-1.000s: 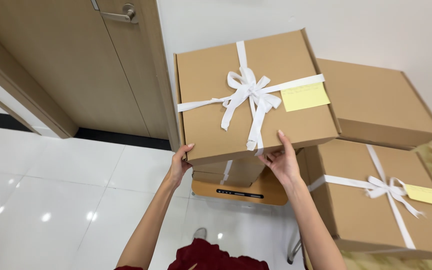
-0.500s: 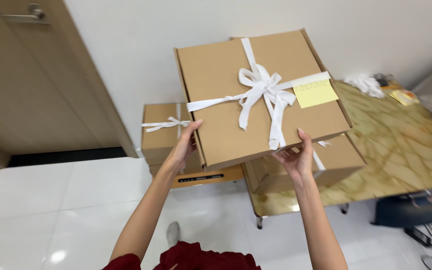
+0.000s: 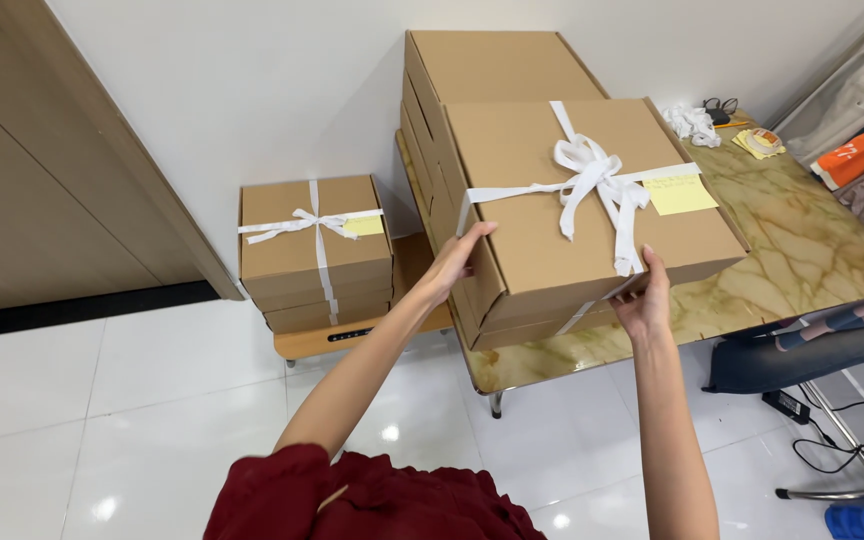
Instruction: The person stacks several small cardboard boxes tied with white ribbons from a chair onto a marble table. They then untie the ribbon on the top box and remove a yellow sticky note from the table.
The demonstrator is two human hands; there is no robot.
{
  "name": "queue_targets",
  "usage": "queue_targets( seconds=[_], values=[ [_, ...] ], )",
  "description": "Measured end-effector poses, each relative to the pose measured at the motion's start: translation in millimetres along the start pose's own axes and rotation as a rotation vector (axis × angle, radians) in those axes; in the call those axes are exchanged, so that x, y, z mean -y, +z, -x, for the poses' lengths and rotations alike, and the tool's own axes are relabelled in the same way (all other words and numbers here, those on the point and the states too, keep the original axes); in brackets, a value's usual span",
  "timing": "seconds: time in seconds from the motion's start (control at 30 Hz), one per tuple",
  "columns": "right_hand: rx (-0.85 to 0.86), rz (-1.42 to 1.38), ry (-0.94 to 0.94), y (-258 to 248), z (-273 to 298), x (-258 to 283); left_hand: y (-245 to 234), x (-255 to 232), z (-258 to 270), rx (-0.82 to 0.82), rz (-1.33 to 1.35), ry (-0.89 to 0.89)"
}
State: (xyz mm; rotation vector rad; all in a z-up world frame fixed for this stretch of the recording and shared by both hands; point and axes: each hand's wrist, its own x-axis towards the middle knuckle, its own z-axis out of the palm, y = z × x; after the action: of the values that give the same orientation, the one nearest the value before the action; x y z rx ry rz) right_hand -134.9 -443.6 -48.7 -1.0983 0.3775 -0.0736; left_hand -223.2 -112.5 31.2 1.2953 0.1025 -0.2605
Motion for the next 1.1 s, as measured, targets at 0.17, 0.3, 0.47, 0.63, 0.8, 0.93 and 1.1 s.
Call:
queue_targets(
  seconds=[0.17, 0.3, 0.47, 0.63, 0.8, 0.93, 1.1],
  values=[
    [0.015, 0.098, -0.013, 24.1, 18.0, 9.2, 17.2, -9.8, -15.7, -0.062, -0.063, -0.059],
    [-0.026, 0.069, -0.06, 19.4, -13.5, -3.1, 22.5, -12.6, -24.1, -0.097, 0.001, -0.087],
    [-0.138, 0.137, -0.122, 32.5, 0.5, -17.5, 14.2, -8.1, -29.5, -0.091, -0.049, -0.116],
    [-0.204, 0.172, -0.211, 56.2, 29.7, -23.8, -5.3, 8.2, -55.2, -0.067, -0.394, -0.182],
    [-0.309, 0.181, -0.238, 64.9, 34.4, -32.9, -18.0, 40.4, -102.7, -0.2, -0.618, -0.118],
    [-0.304, 0.118, -0.23, 71.5, 42.7, -37.1, -20.1, 40.5, -113.7, -0.331, -0.737, 0.068],
    [-0.341, 0.1, -0.23, 76.5, 36.2, -43.7, -11.1, 28.2, -83.4, -0.265, -0.443, -0.065]
  ],
)
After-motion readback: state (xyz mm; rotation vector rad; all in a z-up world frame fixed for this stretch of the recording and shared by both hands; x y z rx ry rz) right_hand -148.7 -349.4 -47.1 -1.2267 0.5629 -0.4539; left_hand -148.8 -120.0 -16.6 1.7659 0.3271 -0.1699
